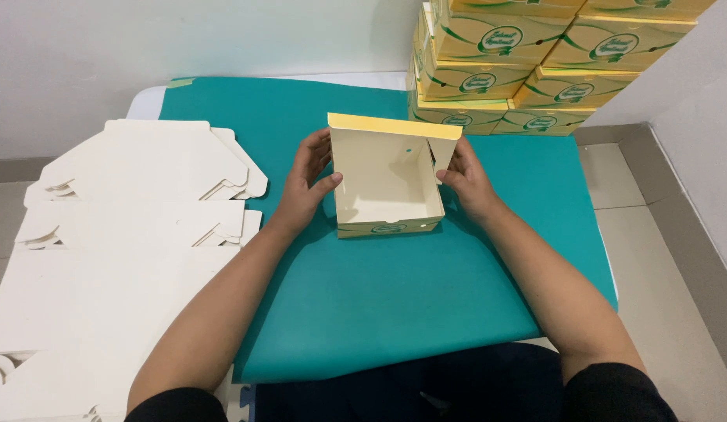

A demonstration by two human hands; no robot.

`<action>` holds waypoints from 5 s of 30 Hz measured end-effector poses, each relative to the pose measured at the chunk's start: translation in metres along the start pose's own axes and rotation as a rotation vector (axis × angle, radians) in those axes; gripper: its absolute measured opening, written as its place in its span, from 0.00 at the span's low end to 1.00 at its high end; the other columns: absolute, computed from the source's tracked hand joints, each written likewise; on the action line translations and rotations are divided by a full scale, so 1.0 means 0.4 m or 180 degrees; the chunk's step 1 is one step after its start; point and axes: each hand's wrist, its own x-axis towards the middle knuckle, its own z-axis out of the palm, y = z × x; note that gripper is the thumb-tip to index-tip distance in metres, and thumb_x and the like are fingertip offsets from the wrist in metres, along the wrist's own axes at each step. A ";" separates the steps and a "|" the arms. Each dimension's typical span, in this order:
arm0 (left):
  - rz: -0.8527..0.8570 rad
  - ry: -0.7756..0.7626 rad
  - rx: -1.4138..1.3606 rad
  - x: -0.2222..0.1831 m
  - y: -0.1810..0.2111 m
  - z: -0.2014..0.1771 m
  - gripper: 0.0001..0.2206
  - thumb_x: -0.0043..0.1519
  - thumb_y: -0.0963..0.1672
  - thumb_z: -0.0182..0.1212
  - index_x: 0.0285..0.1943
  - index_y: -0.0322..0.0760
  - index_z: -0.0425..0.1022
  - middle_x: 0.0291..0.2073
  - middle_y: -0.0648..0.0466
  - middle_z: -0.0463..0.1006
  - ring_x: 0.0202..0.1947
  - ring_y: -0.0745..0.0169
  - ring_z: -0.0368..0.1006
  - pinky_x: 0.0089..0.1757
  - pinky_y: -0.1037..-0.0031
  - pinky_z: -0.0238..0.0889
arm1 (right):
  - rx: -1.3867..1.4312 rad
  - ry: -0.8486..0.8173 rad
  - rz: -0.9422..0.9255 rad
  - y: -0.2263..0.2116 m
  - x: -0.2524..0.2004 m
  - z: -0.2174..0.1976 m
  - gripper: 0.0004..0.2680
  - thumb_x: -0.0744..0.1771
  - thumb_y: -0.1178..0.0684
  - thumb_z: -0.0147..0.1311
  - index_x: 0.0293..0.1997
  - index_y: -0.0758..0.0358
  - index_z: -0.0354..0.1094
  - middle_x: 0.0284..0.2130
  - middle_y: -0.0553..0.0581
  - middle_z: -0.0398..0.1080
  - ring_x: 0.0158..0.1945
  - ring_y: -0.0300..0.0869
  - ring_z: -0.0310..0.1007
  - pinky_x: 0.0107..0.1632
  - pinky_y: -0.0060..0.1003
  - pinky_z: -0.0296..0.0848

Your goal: Assembling a cardboard box from a flat cutout by folding and tucking tabs.

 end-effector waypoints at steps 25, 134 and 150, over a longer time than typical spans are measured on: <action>-0.0007 0.0007 0.0030 -0.001 -0.025 -0.016 0.30 0.58 0.45 0.59 0.70 0.43 0.50 0.66 0.46 0.56 0.69 0.41 0.46 0.64 0.46 0.38 | 0.0036 -0.0029 -0.0107 -0.034 0.003 0.033 0.27 0.60 0.57 0.43 0.67 0.64 0.43 0.64 0.63 0.51 0.66 0.49 0.52 0.64 0.47 0.58; 0.0476 0.0738 0.1423 0.497 0.331 0.330 0.34 0.66 0.47 0.49 0.75 0.40 0.32 0.72 0.40 0.39 0.72 0.45 0.35 0.65 0.50 0.22 | -0.3319 0.2673 -0.0935 -0.542 0.204 -0.190 0.05 0.68 0.55 0.53 0.40 0.60 0.59 0.28 0.52 0.66 0.30 0.44 0.73 0.29 0.40 0.71; -0.1755 -0.0533 0.4735 -0.326 0.434 -0.279 0.34 0.58 0.57 0.52 0.72 0.47 0.51 0.70 0.46 0.48 0.71 0.48 0.40 0.64 0.49 0.30 | -0.2381 -0.0602 -0.1405 -0.378 -0.008 0.483 0.11 0.64 0.55 0.54 0.50 0.59 0.66 0.45 0.57 0.69 0.51 0.51 0.69 0.52 0.45 0.69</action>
